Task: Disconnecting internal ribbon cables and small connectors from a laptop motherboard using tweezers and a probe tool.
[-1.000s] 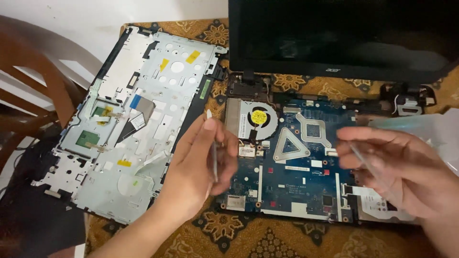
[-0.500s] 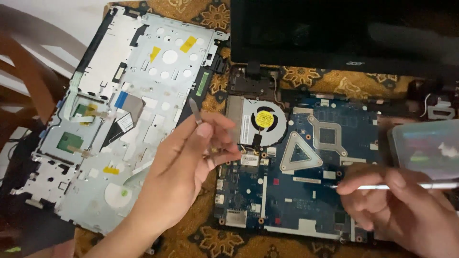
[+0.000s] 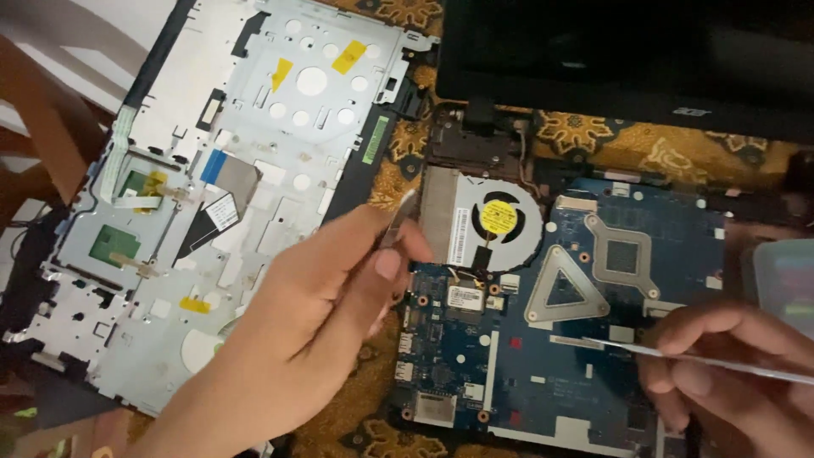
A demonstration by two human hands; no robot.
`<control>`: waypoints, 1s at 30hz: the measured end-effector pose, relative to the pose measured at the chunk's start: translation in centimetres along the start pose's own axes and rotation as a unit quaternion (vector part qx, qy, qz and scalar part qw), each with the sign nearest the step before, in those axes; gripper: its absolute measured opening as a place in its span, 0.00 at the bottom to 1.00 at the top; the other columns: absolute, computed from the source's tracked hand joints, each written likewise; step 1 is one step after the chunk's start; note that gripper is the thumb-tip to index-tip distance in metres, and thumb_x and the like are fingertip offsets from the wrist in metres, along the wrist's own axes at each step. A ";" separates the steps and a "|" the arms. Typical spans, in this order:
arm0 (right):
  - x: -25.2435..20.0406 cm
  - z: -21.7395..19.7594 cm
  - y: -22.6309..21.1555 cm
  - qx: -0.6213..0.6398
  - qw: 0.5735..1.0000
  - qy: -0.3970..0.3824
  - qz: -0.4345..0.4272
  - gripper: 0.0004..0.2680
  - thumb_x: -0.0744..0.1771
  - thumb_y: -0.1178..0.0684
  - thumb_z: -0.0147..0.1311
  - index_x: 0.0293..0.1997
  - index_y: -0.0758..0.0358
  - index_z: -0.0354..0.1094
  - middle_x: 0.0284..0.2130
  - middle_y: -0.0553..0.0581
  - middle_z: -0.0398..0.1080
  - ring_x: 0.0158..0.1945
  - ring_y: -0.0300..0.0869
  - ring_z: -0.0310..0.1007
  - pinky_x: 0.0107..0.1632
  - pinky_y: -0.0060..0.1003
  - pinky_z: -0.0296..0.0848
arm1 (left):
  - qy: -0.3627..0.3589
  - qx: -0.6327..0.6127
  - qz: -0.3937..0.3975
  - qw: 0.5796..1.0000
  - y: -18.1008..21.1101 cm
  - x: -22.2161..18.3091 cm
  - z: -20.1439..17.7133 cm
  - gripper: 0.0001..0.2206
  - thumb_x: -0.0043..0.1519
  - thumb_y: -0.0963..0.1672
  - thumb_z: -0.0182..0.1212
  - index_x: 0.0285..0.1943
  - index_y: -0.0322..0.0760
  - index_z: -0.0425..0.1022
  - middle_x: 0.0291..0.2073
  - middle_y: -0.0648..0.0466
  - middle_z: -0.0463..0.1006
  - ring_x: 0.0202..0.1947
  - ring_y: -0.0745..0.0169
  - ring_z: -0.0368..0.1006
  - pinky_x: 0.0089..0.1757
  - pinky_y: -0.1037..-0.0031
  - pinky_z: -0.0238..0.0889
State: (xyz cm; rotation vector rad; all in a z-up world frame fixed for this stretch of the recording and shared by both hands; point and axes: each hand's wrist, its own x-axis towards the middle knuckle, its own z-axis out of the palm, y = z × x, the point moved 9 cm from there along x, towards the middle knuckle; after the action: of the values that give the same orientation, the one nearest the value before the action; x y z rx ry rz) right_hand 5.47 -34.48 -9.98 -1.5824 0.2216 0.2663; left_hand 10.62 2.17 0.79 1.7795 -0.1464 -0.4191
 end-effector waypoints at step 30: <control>3.1 13.3 -8.9 -0.191 0.981 0.021 0.033 0.09 0.66 0.58 0.59 0.38 0.78 0.81 0.40 0.68 0.86 0.24 0.55 0.74 0.28 0.52 0.75 | 0.021 -0.023 0.147 0.989 1.4 -3.0 -2.0 0.12 0.71 0.44 0.47 0.44 0.33 0.77 0.27 0.57 0.77 0.17 0.78 0.64 0.20 0.91 0.58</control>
State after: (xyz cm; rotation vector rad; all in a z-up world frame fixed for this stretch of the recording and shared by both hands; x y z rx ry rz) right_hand 10.66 -20.89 -2.76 -1.9641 0.2681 0.3431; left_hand 8.75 4.60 3.13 1.6886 -0.3608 -0.1710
